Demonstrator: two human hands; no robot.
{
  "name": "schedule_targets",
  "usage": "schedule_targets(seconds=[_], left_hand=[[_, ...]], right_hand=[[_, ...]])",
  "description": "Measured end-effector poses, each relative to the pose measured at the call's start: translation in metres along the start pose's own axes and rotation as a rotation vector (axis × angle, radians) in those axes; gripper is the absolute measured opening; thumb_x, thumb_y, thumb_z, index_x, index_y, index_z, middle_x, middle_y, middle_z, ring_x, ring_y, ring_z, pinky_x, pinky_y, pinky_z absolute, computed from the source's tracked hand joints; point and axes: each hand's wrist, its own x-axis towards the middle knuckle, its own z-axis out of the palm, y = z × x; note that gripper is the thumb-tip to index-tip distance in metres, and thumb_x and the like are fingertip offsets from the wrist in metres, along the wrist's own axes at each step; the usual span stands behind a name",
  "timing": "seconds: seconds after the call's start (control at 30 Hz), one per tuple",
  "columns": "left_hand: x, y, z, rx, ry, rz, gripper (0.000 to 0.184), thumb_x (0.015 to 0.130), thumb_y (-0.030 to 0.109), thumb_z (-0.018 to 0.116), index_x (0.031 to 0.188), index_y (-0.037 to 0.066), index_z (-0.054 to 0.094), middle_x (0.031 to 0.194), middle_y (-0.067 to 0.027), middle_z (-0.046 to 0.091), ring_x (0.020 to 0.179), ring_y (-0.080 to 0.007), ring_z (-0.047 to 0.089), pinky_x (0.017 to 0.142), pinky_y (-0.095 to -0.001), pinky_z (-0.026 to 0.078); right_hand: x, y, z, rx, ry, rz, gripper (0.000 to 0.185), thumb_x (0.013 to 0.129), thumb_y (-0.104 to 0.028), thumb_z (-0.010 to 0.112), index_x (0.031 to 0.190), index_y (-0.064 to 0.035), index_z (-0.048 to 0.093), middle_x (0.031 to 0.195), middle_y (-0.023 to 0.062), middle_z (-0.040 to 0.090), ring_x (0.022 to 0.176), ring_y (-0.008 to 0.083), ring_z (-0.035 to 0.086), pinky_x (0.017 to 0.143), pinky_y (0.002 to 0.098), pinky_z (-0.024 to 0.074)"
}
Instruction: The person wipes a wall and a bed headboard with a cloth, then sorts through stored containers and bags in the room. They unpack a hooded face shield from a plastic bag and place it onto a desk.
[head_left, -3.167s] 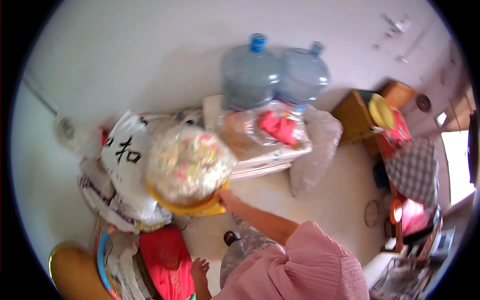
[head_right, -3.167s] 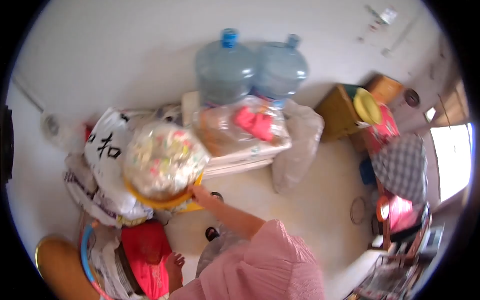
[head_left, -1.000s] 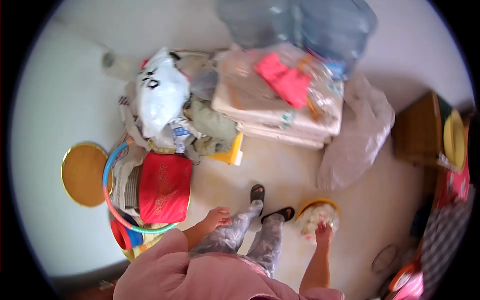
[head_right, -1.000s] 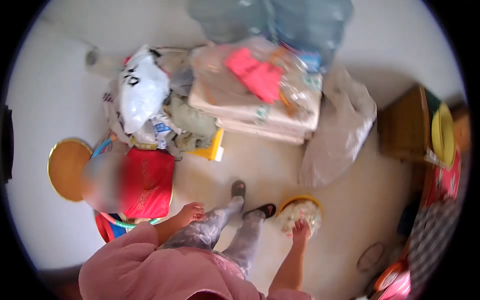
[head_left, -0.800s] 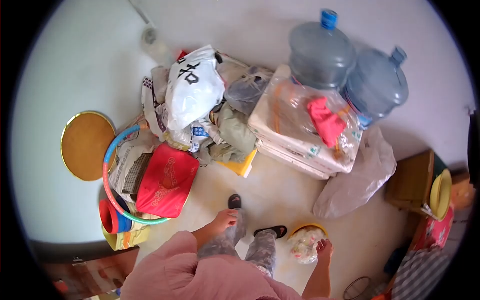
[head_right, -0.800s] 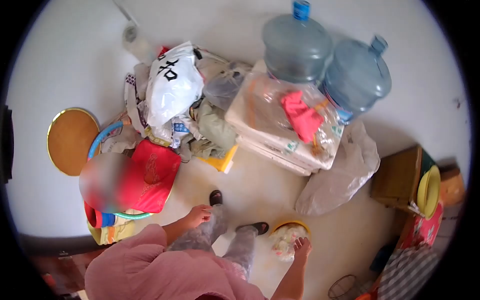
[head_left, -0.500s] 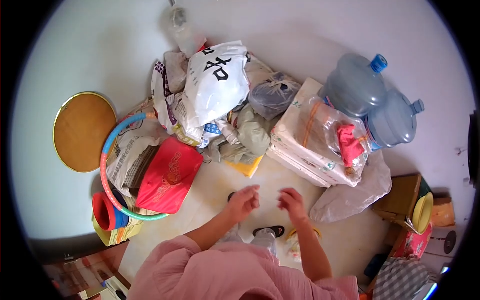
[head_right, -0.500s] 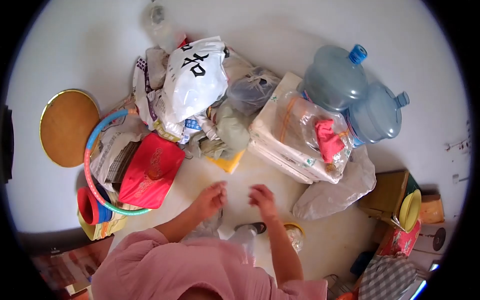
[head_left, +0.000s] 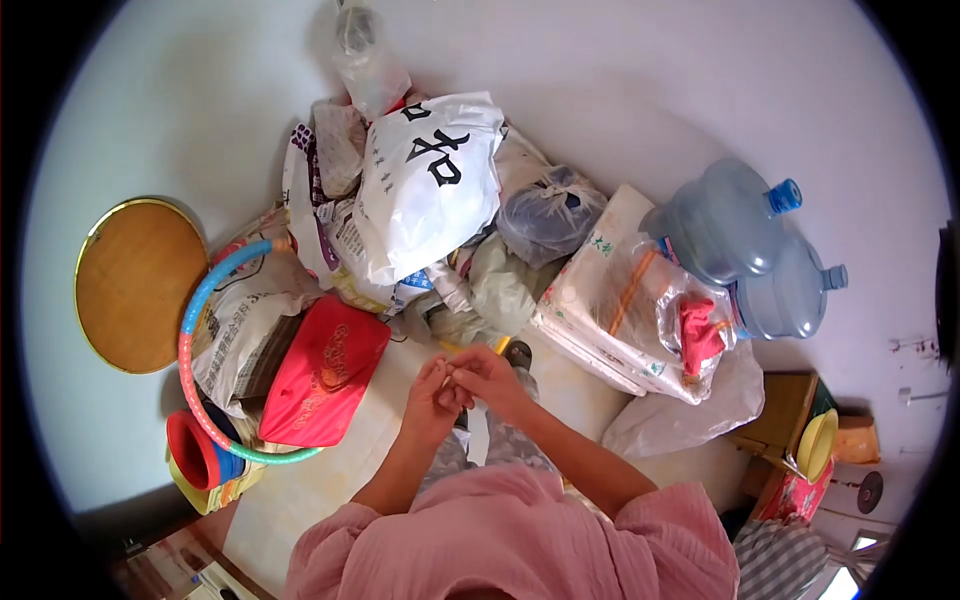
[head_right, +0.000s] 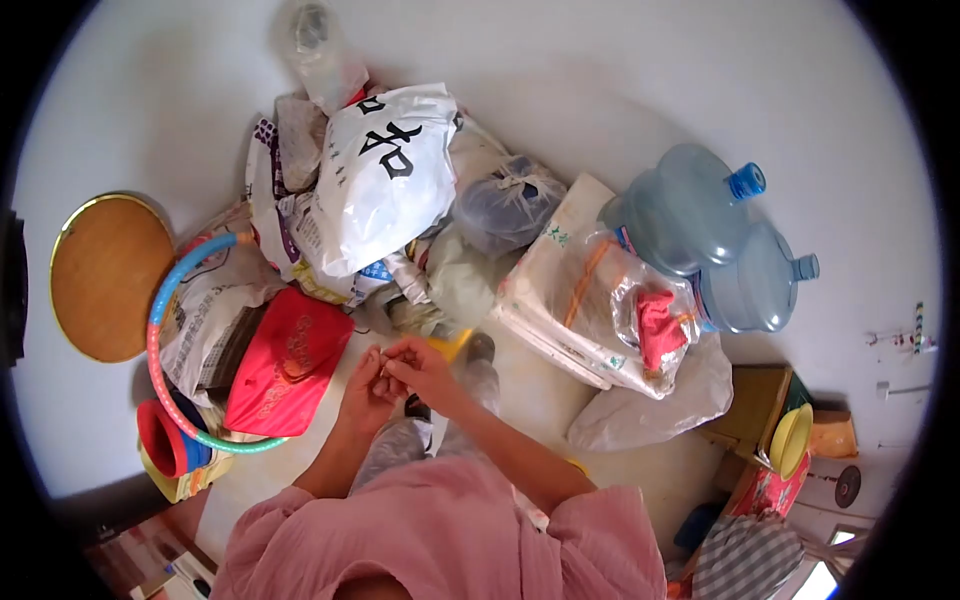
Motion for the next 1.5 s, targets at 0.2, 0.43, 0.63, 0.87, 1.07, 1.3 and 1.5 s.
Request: schedule_targets(seconds=[0.2,0.43,0.63,0.87,1.07,1.3,1.5], left_hand=[[0.070,0.001,0.035,0.124,0.089,0.125,0.018,0.089,0.013,0.057,0.107,0.009,0.058,0.084,-0.0059,0.063,0.056,-0.0137,0.052,0.051,-0.0305,0.046],[0.181,-0.020,0.083,0.127,0.239,0.103,0.018,0.089,0.010,0.057,0.107,0.012,0.060,0.085,-0.0059,0.062,0.057,-0.0120,0.048,0.053,-0.0262,0.041],[0.169,-0.019,0.038,0.090,0.552,0.072,0.019,0.087,0.015,0.058,0.105,0.010,0.058,0.087,-0.0059,0.062,0.058,-0.0096,0.048,0.051,-0.0221,0.038],[0.142,-0.032,-0.024,0.107,0.778,0.119,0.019,0.085,0.015,0.058,0.104,0.011,0.058,0.085,-0.0053,0.063,0.060,-0.0110,0.055,0.049,-0.0231,0.043],[0.143,-0.048,-0.016,0.048,0.768,0.082,0.016,0.088,0.013,0.056,0.103,0.008,0.057,0.085,-0.0085,0.066,0.055,-0.0115,0.055,0.048,-0.0235,0.045],[0.161,-0.048,0.007,0.179,0.655,0.063,0.015,0.089,0.011,0.054,0.102,0.005,0.059,0.084,-0.0081,0.066,0.055,-0.0101,0.053,0.050,-0.0228,0.044],[0.166,-0.033,0.034,0.350,0.602,0.066,0.017,0.089,0.014,0.056,0.102,0.005,0.059,0.085,-0.0083,0.065,0.057,-0.0096,0.051,0.053,-0.0225,0.043]], right_hand=[[0.063,-0.061,-0.046,0.114,-0.064,0.152,0.006,0.086,-0.007,0.055,0.089,-0.0056,0.051,0.074,0.0064,0.060,0.056,0.0120,0.055,0.046,0.0252,0.0403],[0.151,-0.101,-0.168,0.032,0.053,0.194,0.010,0.086,-0.011,0.059,0.094,-0.0056,0.058,0.079,0.0055,0.061,0.059,0.0129,0.058,0.051,0.0246,0.0463],[0.280,-0.003,-0.409,-0.859,0.457,0.216,0.033,0.082,-0.016,0.061,0.111,-0.0023,0.055,0.094,0.0082,0.061,0.060,0.0168,0.061,0.048,0.0284,0.0475],[0.361,-0.046,-0.476,-1.310,0.644,-0.177,0.069,0.075,-0.025,0.068,0.132,-0.0027,0.035,0.135,0.0206,0.039,0.121,0.0383,0.042,0.099,0.0422,0.0375],[0.345,-0.097,-0.433,-1.748,0.388,0.233,0.048,0.073,-0.023,0.067,0.115,-0.0121,0.046,0.123,0.0190,0.046,0.099,0.0392,0.055,0.081,0.0470,0.0457],[0.281,-0.095,-0.403,-1.596,0.408,-0.338,0.022,0.073,-0.006,0.060,0.093,-0.0085,0.054,0.093,0.0161,0.059,0.082,0.0376,0.060,0.067,0.0460,0.0468],[0.262,-0.158,-0.334,-1.181,0.388,-0.319,0.011,0.071,-0.002,0.065,0.077,-0.0030,0.056,0.060,0.0078,0.050,0.056,0.0133,0.050,0.053,0.0285,0.0405]])
